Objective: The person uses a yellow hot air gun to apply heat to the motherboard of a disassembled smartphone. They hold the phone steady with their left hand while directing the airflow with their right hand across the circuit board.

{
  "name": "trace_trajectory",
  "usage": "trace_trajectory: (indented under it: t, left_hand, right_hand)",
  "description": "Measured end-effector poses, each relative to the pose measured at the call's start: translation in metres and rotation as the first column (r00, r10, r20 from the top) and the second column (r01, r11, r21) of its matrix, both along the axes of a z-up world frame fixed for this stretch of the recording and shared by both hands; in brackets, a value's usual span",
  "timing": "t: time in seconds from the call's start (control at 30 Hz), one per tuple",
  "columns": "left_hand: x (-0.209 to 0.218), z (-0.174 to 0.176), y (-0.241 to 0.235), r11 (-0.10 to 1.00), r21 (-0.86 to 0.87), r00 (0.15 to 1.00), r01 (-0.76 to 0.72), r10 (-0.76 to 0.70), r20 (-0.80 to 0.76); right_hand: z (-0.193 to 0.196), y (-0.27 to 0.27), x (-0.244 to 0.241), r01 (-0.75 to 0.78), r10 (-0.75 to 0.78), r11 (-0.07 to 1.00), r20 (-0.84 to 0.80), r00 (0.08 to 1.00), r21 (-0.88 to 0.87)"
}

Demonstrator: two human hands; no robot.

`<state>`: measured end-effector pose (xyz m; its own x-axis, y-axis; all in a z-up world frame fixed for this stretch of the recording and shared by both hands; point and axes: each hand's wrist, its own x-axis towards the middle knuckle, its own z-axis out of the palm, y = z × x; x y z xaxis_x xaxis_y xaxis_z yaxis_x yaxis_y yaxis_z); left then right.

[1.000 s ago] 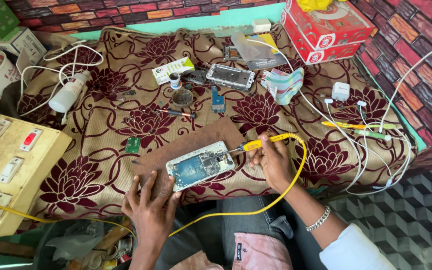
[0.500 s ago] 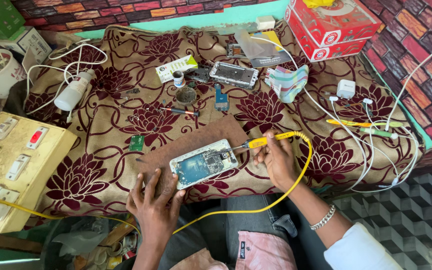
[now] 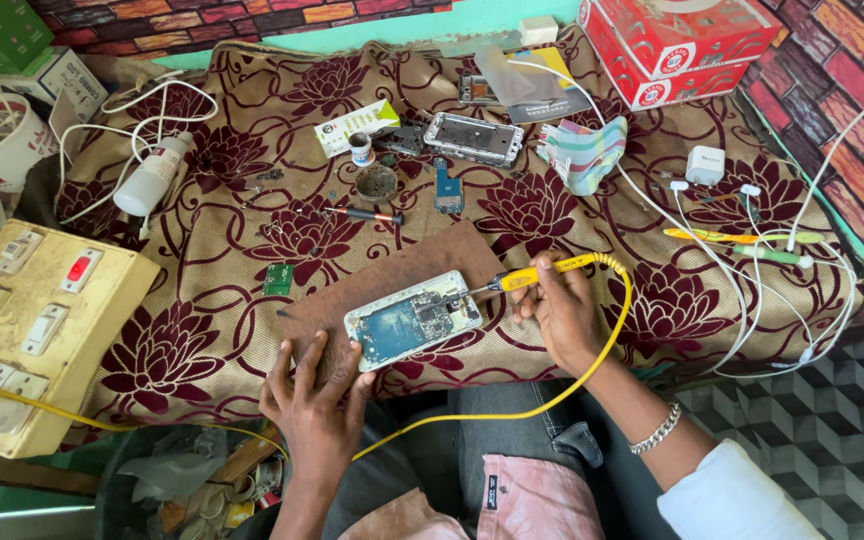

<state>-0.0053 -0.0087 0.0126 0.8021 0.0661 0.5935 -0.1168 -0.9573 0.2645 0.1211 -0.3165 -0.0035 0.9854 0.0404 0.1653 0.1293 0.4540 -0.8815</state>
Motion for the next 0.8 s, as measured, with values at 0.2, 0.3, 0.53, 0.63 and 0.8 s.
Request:
trace_trajectory:
  t: [0.2, 0.3, 0.53, 0.63, 0.8]
  left_hand:
    - [-0.0007, -0.0002, -0.0014, 1.0, -0.007, 1.0, -0.001, 0.001, 0.008]
    - [0.0001, -0.0007, -0.0022, 1.0, -0.007, 1.0, -0.006, 0.006, 0.01]
    - [0.0, -0.0019, -0.0021, 1.0, -0.012, 1.0, 0.0, 0.0, 0.003]
    - [-0.0007, -0.0019, -0.0016, 1.0, -0.007, 1.0, 0.002, -0.002, 0.009]
    - [-0.0001, -0.0001, -0.0012, 1.0, -0.002, 1.0, 0.007, -0.007, 0.021]
  right_hand:
    - [-0.0021, -0.0001, 0.0014, 0.01, -0.01, 1.0, -0.029, 1.0, -0.001]
    - [-0.0025, -0.0005, 0.0012, 0.007, -0.007, 1.0, -0.033, 0.999, 0.011]
    - [-0.003, -0.0011, 0.0021, 0.003, -0.003, 1.0, -0.001, 1.0, 0.018]
    - [-0.003, -0.0013, 0.0014, -0.005, 0.005, 1.0, 0.0, 1.0, -0.003]
    - [0.0017, -0.0001, 0.0006, 0.001, -0.001, 1.0, 0.004, 1.0, -0.016]
